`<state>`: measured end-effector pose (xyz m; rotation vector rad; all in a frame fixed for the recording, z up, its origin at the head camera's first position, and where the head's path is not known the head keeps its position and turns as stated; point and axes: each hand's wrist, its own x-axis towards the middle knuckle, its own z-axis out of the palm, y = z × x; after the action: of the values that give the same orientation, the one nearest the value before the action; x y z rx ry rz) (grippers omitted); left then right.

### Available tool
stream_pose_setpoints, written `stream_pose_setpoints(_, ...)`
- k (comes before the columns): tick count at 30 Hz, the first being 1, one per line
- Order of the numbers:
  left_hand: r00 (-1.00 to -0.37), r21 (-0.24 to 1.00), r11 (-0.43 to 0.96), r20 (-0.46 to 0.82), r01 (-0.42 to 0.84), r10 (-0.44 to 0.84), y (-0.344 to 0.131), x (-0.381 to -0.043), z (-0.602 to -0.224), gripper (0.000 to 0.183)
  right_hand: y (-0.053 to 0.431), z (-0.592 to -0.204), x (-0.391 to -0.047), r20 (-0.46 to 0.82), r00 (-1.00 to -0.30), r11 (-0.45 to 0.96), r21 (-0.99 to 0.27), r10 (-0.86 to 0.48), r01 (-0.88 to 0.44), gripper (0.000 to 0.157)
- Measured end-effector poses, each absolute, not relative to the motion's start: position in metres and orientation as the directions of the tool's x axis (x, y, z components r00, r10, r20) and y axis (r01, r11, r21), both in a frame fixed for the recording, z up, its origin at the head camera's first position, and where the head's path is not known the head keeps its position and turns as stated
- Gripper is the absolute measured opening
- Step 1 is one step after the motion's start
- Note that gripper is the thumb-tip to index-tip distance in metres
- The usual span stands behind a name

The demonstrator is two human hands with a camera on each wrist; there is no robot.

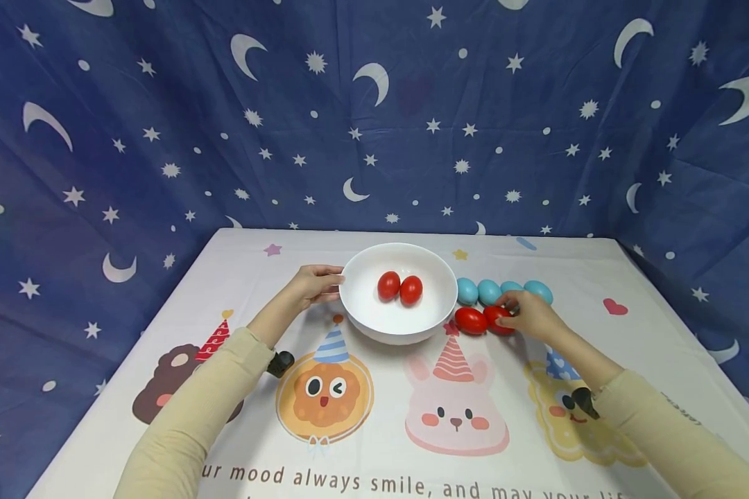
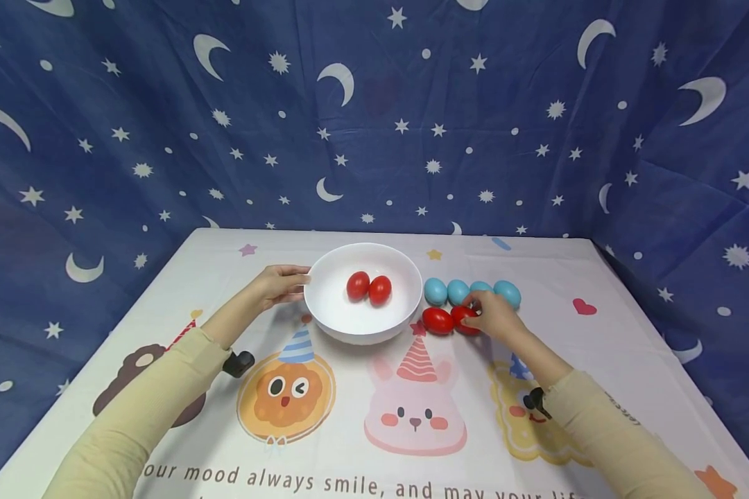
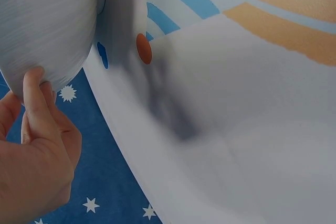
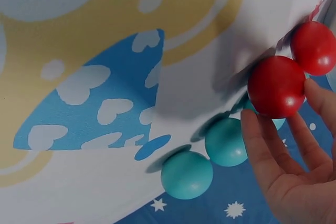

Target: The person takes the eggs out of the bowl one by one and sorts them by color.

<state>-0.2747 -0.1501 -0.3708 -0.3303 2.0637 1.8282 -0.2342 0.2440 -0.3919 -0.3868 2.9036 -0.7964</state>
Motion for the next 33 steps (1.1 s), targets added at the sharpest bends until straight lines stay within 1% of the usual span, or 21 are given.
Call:
stream_pose_setpoints(9, -0.905, 0.903, 0.131, -0.42, -0.409, 0.064, -0.15, -0.273, -0.369, 0.044, 0.245, -0.384, -0.234, -0.028, -0.959, 0.832, -0.505, -0.282, -0.23, 0.029)
stream_pose_setpoints(18, -0.906, 0.903, 0.137, -0.418, -0.407, 0.063, -0.15, -0.273, -0.37, 0.043, 0.244, -0.377, -0.234, -0.007, -0.959, 0.834, -0.497, -0.282, -0.241, 0.023)
stream_pose_setpoints(22, -0.907, 0.903, 0.142, -0.417, -0.406, 0.054, -0.151, -0.274, -0.371, 0.043, 0.241, -0.373, -0.235, -0.016, -0.964, 0.841, -0.493, -0.265, -0.223, 0.023)
stream_pose_setpoints(26, -0.906, 0.9, 0.15, -0.42, -0.409, 0.046, -0.151, -0.275, -0.371, 0.043, 0.239, -0.369, -0.238, -0.039, -0.97, 0.836, -0.516, -0.239, -0.185, 0.025)
stream_pose_setpoints(33, -0.905, 0.898, 0.145, -0.424, -0.415, 0.04, -0.15, -0.275, -0.372, 0.043, 0.234, -0.366, -0.241, -0.044, -0.971, 0.82, -0.546, -0.235, -0.174, 0.027)
